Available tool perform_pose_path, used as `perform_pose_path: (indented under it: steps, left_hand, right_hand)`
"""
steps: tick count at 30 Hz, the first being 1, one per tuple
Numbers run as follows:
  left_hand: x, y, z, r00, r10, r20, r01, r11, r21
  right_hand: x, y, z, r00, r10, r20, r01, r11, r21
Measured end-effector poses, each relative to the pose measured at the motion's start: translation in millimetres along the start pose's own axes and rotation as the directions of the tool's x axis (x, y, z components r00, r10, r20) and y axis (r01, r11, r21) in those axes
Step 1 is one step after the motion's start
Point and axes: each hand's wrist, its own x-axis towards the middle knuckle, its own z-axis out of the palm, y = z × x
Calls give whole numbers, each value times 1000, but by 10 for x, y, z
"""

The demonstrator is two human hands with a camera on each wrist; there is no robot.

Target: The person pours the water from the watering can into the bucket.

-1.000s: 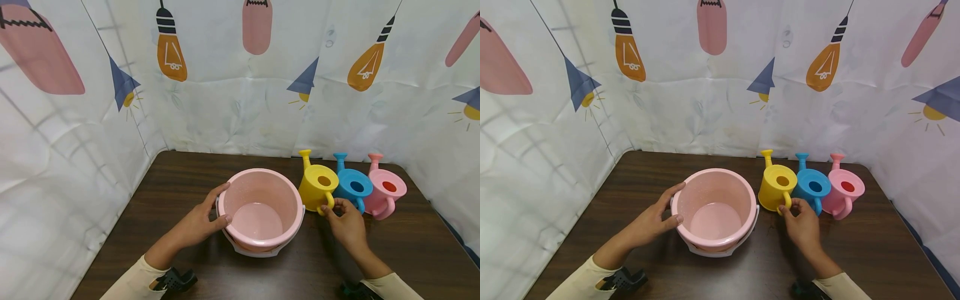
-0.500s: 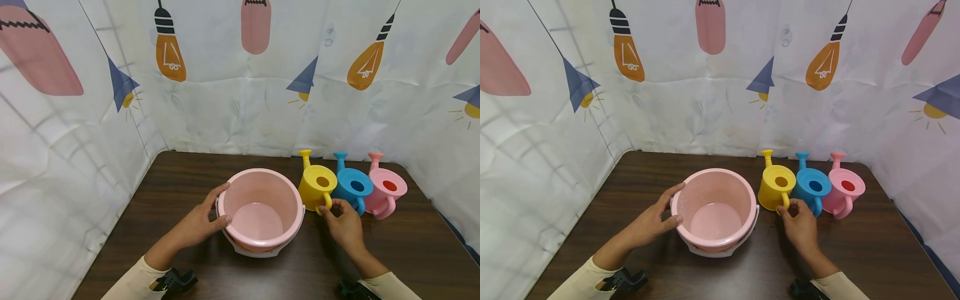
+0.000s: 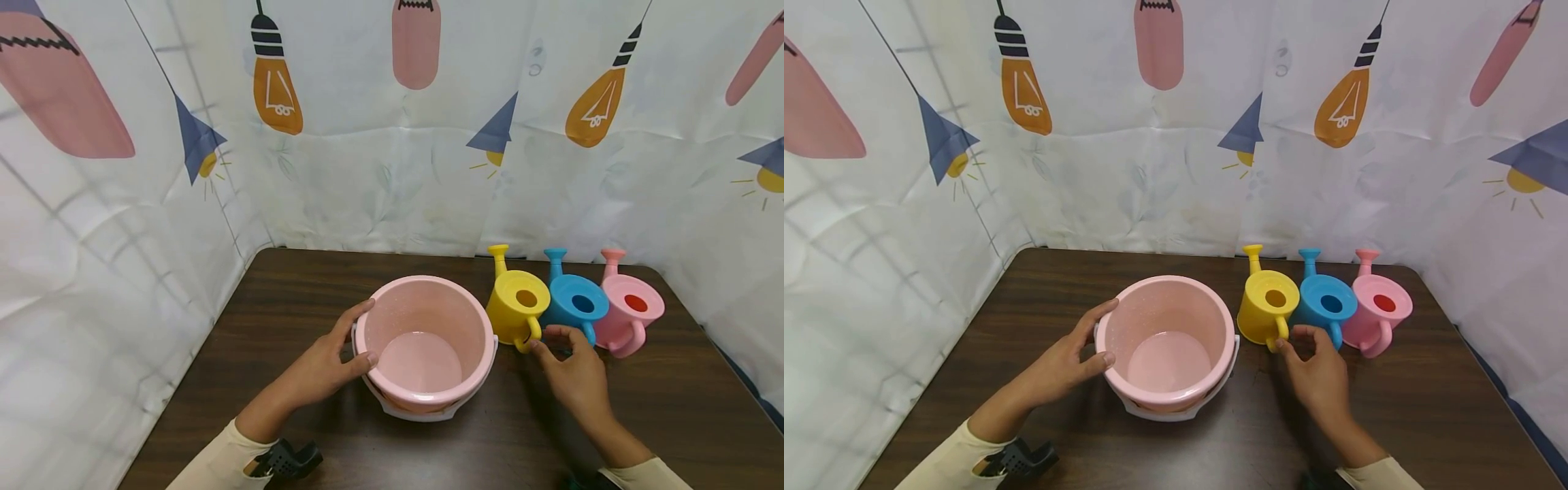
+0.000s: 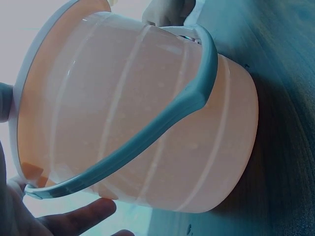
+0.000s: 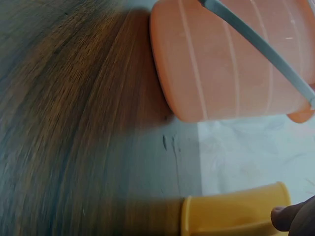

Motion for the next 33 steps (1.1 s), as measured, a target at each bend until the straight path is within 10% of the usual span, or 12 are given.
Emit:
perform_pose_path:
  steps: [17,33]
  left_hand:
    - [-2,-7,3,1000,15,-9,-15,1000,6]
    - [1,-15,9,1000,4,-5,-4,1000,5]
  right_hand:
    - [19,178,-366,978,-49,-202,44,999,-32]
    - [48,413,-343,991,129,-46,-132,990,-52]
